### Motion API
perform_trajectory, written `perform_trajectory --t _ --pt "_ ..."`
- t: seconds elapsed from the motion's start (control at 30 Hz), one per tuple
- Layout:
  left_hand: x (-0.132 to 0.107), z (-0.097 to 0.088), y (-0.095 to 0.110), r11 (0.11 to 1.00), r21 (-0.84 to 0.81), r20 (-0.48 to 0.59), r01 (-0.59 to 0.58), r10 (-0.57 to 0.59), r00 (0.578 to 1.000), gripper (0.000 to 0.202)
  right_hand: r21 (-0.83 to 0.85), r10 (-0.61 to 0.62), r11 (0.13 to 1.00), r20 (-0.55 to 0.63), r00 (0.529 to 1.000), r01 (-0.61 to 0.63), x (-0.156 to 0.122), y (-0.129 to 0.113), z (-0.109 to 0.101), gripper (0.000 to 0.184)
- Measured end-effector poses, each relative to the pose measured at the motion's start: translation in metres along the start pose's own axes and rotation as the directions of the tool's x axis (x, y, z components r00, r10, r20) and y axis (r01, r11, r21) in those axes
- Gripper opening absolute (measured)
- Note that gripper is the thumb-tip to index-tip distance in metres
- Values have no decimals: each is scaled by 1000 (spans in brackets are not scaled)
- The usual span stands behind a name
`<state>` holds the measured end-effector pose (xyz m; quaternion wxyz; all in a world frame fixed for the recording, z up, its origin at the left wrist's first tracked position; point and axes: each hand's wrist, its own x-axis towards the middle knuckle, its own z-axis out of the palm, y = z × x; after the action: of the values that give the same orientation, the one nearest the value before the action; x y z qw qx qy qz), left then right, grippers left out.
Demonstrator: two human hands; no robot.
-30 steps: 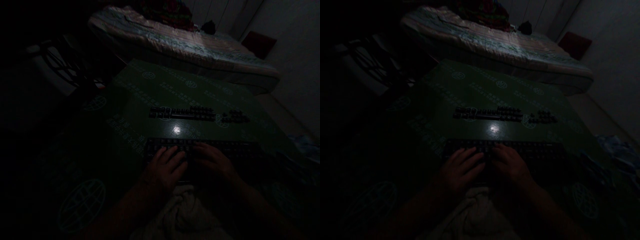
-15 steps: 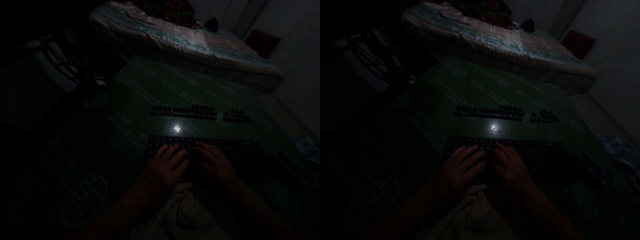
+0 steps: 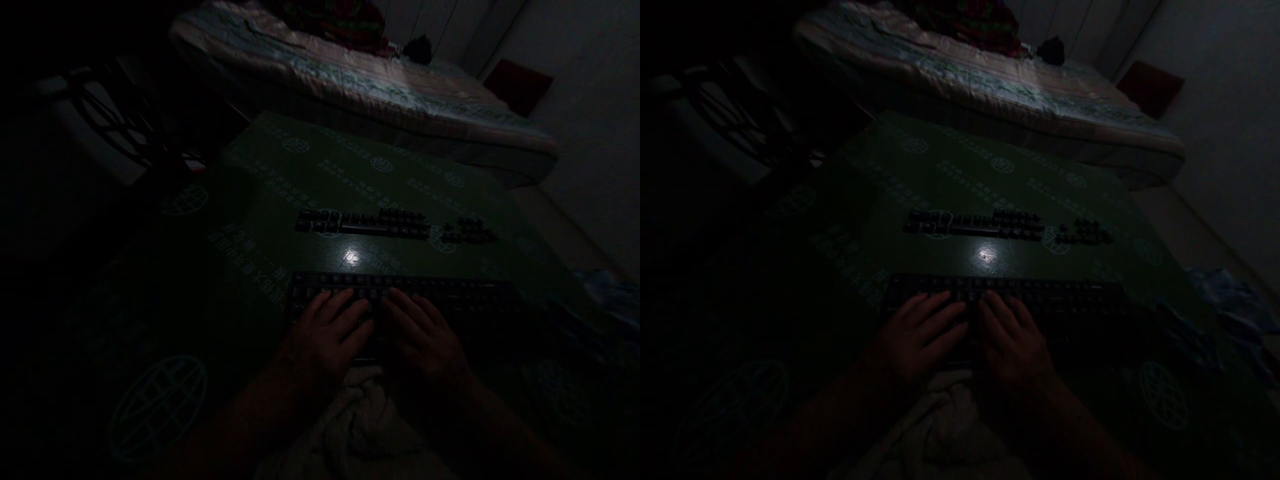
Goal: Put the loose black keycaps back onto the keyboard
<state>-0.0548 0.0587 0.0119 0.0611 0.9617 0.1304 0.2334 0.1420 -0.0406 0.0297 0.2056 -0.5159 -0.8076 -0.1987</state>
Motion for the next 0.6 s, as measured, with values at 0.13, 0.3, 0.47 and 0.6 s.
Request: perform_trajectory --t 0.13,0.3,0.47,0.6 --pt "1 -4 0 1000 -4 27 -4 4 1000 33 9 14 1000 -13 1000 -14 -1 -7 1 16" --pt "2 -3 -1 1000 -14 26 1 0 1000 32 -1 57 998 5 998 -57 -2 -11 4 15" --pt "0 3 -4 1000 4 -22 -10 10 1000 31 -11 85 996 -1 996 -85 -4 -8 4 17" --pt "0 5 -6 999 22 -20 -35 36 999 34 -67 183 980 -60 981 -187 -16 -15 -5 20"
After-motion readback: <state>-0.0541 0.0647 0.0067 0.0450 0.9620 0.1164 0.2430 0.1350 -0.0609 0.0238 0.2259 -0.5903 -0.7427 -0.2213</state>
